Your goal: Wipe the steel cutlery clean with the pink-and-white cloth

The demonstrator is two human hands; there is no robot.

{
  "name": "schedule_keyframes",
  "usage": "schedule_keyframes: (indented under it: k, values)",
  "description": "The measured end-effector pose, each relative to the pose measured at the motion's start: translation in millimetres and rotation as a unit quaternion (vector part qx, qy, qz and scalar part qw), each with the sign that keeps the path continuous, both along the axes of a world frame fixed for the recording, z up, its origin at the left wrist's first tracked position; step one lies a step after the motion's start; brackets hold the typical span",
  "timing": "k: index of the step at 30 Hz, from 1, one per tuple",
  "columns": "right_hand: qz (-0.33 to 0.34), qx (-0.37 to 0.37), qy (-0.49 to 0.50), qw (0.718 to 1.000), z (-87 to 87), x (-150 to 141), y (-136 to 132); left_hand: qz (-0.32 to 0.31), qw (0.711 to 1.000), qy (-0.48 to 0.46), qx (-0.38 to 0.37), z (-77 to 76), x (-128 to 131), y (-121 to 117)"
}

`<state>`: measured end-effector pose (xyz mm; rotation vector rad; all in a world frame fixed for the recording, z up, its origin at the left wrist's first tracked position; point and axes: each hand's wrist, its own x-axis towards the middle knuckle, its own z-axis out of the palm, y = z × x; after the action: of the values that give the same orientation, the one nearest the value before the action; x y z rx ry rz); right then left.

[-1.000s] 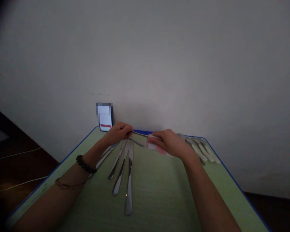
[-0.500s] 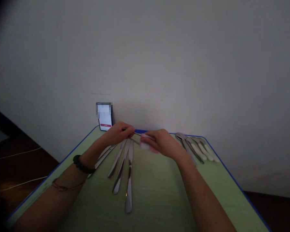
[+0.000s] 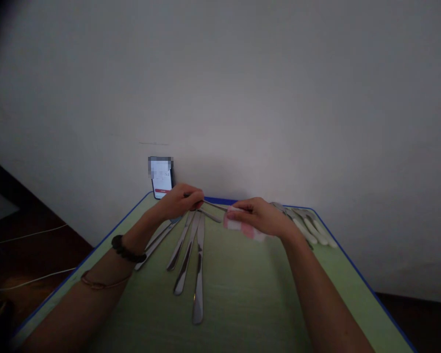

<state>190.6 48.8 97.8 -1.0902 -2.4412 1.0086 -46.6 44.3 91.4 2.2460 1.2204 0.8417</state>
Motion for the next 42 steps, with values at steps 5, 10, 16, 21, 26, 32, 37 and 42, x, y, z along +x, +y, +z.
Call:
schedule_keyframes:
  k: [5, 10, 16, 21, 26, 32, 37, 42]
  values:
    - [0.027, -0.070, 0.033, 0.997, 3.8, -9, -8, -0.060, 0.993, 0.066, 0.082, 6.8, 17, -15]
    - [0.041, -0.063, 0.016, 0.997, 5.9, -10, -11, -0.069, 0.982, 0.110, 0.134, 4.2, 20, -16]
    - [0.026, -0.043, -0.007, 0.999, 4.1, 4, -4, -0.039, 0.990, 0.054, 0.123, 2.2, 1, -7]
    - [0.015, -0.098, 0.010, 0.995, 2.4, 12, -3, -0.057, 0.994, 0.008, 0.089, 7.7, -3, -8]
    - [0.014, -0.125, 0.017, 0.992, 1.1, 13, -4, -0.089, 0.996, 0.024, 0.019, 11.3, -3, -10]
    - [0.008, -0.149, 0.027, 0.988, 0.6, 5, -6, -0.095, 0.993, 0.028, 0.061, 13.2, -4, -12]
    - [-0.004, -0.211, 0.096, 0.973, -9.6, -1, -5, -0.111, 0.989, 0.030, 0.091, 15.1, -1, -14]
    - [-0.013, -0.253, 0.140, 0.957, -25.4, -1, 1, -0.121, 0.987, 0.045, 0.097, 14.8, -3, -13]
